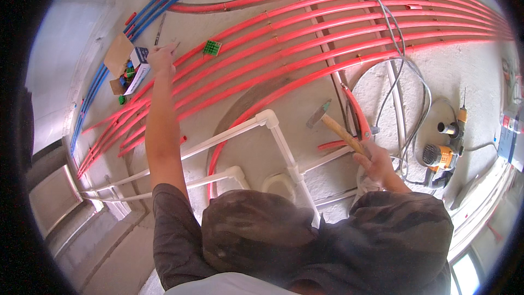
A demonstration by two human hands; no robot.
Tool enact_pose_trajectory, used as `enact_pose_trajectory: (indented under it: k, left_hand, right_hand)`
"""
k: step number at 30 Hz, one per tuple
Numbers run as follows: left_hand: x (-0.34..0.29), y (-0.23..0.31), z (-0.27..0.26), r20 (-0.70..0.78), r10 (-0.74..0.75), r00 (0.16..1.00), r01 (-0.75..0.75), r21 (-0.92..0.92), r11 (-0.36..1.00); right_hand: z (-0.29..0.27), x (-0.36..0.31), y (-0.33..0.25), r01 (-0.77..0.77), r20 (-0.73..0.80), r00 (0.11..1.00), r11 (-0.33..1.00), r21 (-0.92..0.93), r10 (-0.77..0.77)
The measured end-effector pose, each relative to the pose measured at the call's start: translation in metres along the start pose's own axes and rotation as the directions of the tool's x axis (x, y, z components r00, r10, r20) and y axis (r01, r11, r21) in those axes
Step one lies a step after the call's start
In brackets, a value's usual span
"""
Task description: The person installs red and blue plastic pipes along a concrete ceiling. They use a hammer to secure clips, a rotary hammer drill to create holes, and pliers to cut pipe segments. The person repeatedly positions, drills, and fastens the pipes to the ceiling surface.
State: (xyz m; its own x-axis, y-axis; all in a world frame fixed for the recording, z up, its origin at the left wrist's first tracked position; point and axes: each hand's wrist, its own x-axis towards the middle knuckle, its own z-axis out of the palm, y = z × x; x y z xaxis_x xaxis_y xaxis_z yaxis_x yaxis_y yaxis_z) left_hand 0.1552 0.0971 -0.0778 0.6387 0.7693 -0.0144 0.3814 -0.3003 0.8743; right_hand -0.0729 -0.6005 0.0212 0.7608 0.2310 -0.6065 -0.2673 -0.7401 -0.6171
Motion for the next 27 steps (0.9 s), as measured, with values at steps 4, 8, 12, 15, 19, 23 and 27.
enact_pose_trajectory:
  k: [4, 8, 12, 15, 19, 23, 27]
  left_hand:
    - [-0.055, 0.024, 0.003, 0.109, 0.588, 0.802, -0.558, 0.489, 0.671]
    - [-0.102, 0.039, 0.014, 0.371, 0.378, 0.848, -0.511, 0.385, 0.768]
    - [-0.097, 0.041, 0.023, 0.49, 0.223, 0.843, -0.429, 0.362, 0.828]
    - [-0.093, 0.043, 0.033, 0.505, 0.201, 0.84, -0.455, 0.45, 0.769]
    - [-0.115, 0.069, 0.042, 0.298, 0.403, 0.865, -0.494, 0.645, 0.584]
    - [-0.174, 0.107, 0.022, 0.323, 0.275, 0.906, -0.36, 0.241, 0.901]
    - [-0.269, 0.114, 0.036, 0.616, 0.002, 0.788, 0.134, -0.176, 0.975]
  right_hand:
    - [-0.001, 0.01, 0.002, 0.065, 0.028, 0.998, 0.988, -0.137, -0.061]
    - [0.002, 0.015, 0.006, 0.093, 0.048, 0.995, 0.976, -0.197, -0.085]
    - [0.005, 0.019, 0.006, 0.033, 0.036, 0.999, 0.958, -0.286, -0.023]
    - [0.004, 0.022, 0.001, 0.029, 0.047, 0.999, 0.95, -0.312, -0.015]
    - [0.004, 0.019, -0.01, 0.047, 0.041, 0.999, 0.931, -0.361, -0.034]
    - [0.004, 0.021, -0.032, 0.33, -0.161, 0.882, 0.826, -0.457, -0.442]
    - [0.005, 0.073, -0.073, 0.593, -0.047, 0.725, 0.658, -0.464, -0.687]
